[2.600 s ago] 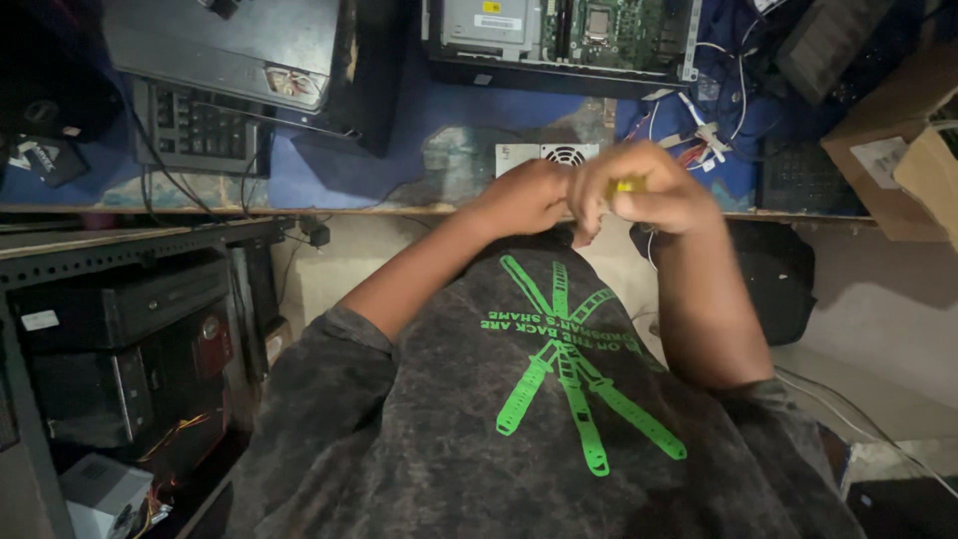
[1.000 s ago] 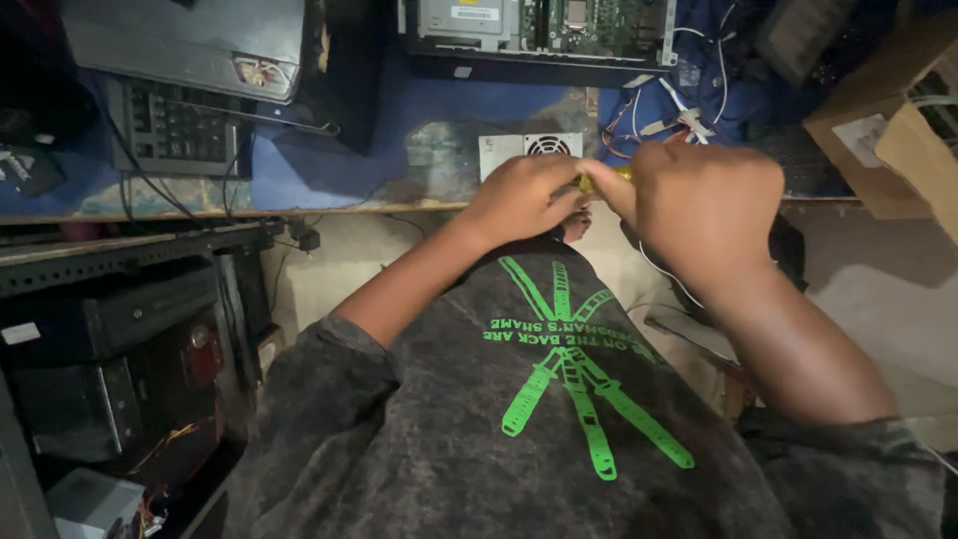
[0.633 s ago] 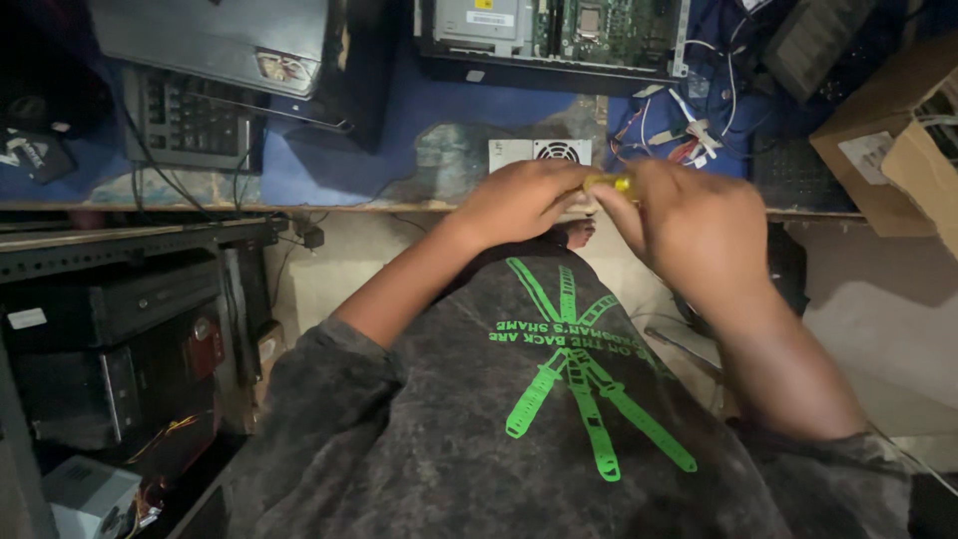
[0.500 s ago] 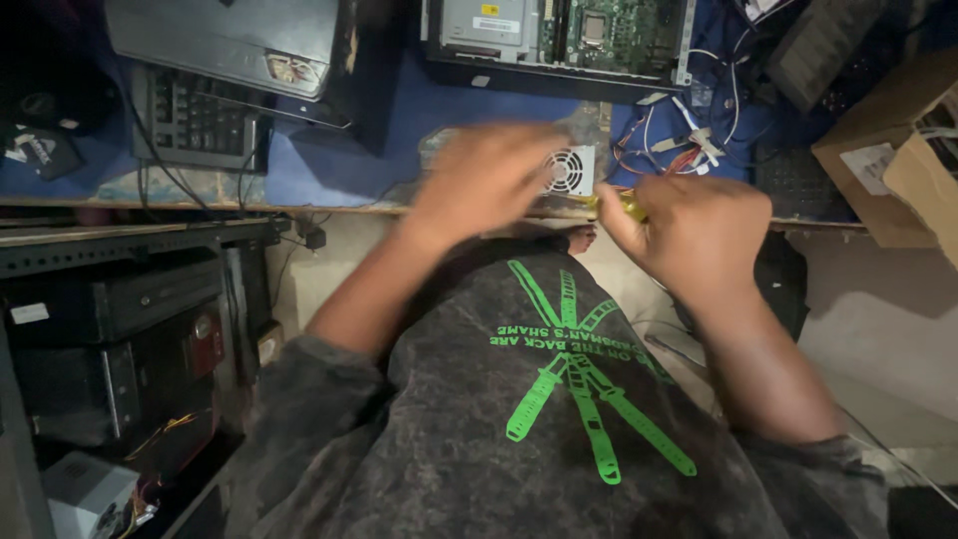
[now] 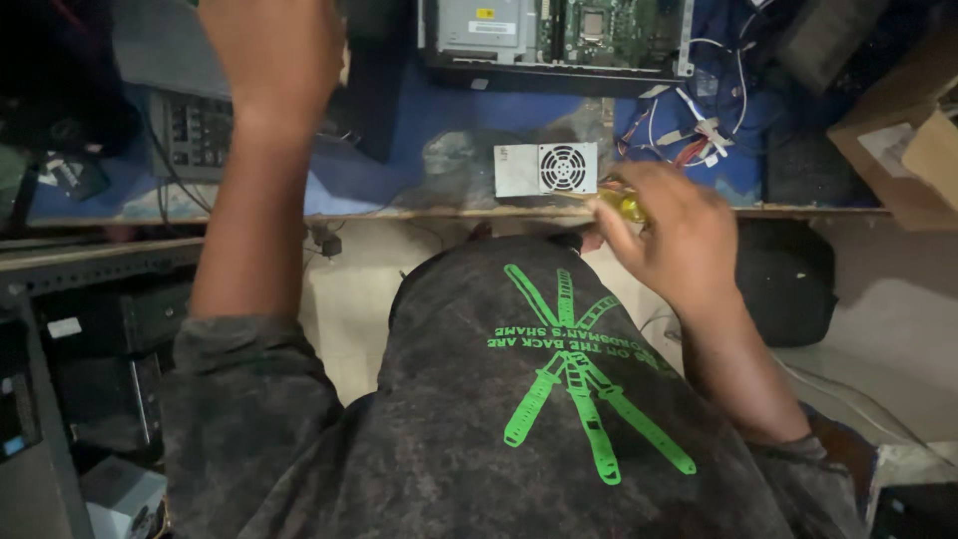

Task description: The person works at a cluttered electronics repair bench, using a yellow-handled screwdriver to remove screws from a desktop power supply unit taken out of an open computer case. They reposition the power supply repeatedly, unscrew its casing, and handle the unit and its cooling fan while opening it.

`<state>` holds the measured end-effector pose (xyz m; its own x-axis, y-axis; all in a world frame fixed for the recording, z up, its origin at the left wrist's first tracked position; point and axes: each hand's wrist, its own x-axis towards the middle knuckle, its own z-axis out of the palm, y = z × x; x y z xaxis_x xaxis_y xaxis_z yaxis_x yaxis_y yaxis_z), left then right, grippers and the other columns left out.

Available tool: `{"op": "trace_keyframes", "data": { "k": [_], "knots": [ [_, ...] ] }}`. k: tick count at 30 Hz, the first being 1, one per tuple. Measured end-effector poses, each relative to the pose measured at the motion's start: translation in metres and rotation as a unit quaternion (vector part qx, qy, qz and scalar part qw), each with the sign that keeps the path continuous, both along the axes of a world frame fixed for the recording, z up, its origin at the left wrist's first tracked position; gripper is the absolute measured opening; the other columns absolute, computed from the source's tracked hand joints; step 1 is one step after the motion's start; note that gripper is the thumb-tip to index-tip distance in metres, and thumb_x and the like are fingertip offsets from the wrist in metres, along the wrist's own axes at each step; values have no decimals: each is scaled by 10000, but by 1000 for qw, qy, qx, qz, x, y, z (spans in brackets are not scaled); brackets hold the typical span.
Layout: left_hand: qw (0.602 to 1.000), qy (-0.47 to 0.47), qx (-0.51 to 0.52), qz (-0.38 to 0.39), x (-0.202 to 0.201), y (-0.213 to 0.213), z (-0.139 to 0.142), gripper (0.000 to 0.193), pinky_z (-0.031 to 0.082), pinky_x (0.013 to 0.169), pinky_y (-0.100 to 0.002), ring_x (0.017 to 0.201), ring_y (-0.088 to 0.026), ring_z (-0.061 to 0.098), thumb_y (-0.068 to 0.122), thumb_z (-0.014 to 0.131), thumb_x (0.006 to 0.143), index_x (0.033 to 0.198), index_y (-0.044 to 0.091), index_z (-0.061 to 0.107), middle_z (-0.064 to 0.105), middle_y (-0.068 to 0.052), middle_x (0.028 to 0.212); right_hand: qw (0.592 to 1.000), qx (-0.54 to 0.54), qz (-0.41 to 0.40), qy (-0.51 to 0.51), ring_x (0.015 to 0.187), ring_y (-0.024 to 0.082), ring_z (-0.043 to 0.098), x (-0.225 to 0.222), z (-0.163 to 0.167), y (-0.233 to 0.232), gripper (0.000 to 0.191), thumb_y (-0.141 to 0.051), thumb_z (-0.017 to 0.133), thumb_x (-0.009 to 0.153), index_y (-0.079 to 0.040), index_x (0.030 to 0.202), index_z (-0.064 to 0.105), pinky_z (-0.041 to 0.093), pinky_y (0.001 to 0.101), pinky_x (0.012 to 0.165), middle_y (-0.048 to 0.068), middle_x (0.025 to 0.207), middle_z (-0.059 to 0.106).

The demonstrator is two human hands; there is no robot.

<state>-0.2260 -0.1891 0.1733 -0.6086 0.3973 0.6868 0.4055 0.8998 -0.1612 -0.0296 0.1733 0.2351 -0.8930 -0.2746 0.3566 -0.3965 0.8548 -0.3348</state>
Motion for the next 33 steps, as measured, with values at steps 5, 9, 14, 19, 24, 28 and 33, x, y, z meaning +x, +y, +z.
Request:
{"op": "trace_keyframes", "data": {
  "k": [5, 9, 14, 19, 24, 28, 33],
  "knots": [
    [1000, -3, 17, 11, 1, 0, 1, 113, 471, 500, -374, 549, -274, 604, 9, 665, 735, 701, 114, 644, 590, -57, 646, 990, -131, 11, -47, 923, 248, 763, 14, -11, 19, 190, -98, 808, 957, -25, 1094, 698, 598, 322, 812, 147, 1057, 765],
    [1000, -4, 18, 23, 3, 4, 5, 94, 493, 527, -392, 617, -307, 632, 7, 644, 767, 752, 98, 661, 618, -82, 706, 974, -225, -14, -11, 932, 176, 780, 38, -7, 58, 121, -19, 752, 1078, 10, 1162, 672, 641, 271, 777, 139, 1106, 767],
    [998, -26, 59, -10, 6, 3, 7, 104, 508, 610, -429, 720, -344, 639, -20, 607, 853, 846, 61, 673, 641, -118, 808, 947, -299, -118, 1, 987, 246, 766, 71, -7, 108, 98, -40, 668, 1133, 16, 1112, 590, 646, 322, 824, 168, 1059, 718],
    [997, -57, 49, -27, 6, -1, 5, 111, 495, 636, -452, 747, -359, 621, -50, 588, 818, 847, 37, 650, 622, -134, 824, 890, -424, -170, 4, 989, 269, 765, 89, -27, 122, 134, -31, 687, 1173, 34, 1108, 589, 664, 372, 862, 192, 1019, 711],
    [994, -83, 59, -36, 8, 8, 18, 195, 497, 814, -484, 946, -408, 602, -82, 571, 827, 995, -12, 640, 626, -191, 982, 878, -424, -221, -3, 985, 273, 746, 98, -38, 123, 96, 29, 652, 1147, 61, 1083, 588, 646, 374, 879, 223, 1023, 699],
    [981, -135, 129, -54, 30, 29, 36, 131, 488, 914, -492, 1056, -411, 580, -78, 566, 1003, 1127, -56, 599, 596, -228, 1157, 893, -395, -213, 2, 924, 274, 738, 99, -37, 126, 127, 24, 629, 1188, 79, 1081, 589, 634, 373, 860, 253, 1026, 709],
    [919, -260, 270, -124, 76, 61, 26, 75, 504, 950, -481, 1079, -408, 610, 32, 524, 1123, 1166, -8, 572, 603, -220, 1157, 867, -449, -215, 15, 861, 267, 732, 99, -38, 130, 130, -32, 654, 1166, 62, 1101, 590, 634, 379, 788, 251, 1006, 710]
  ]
}}
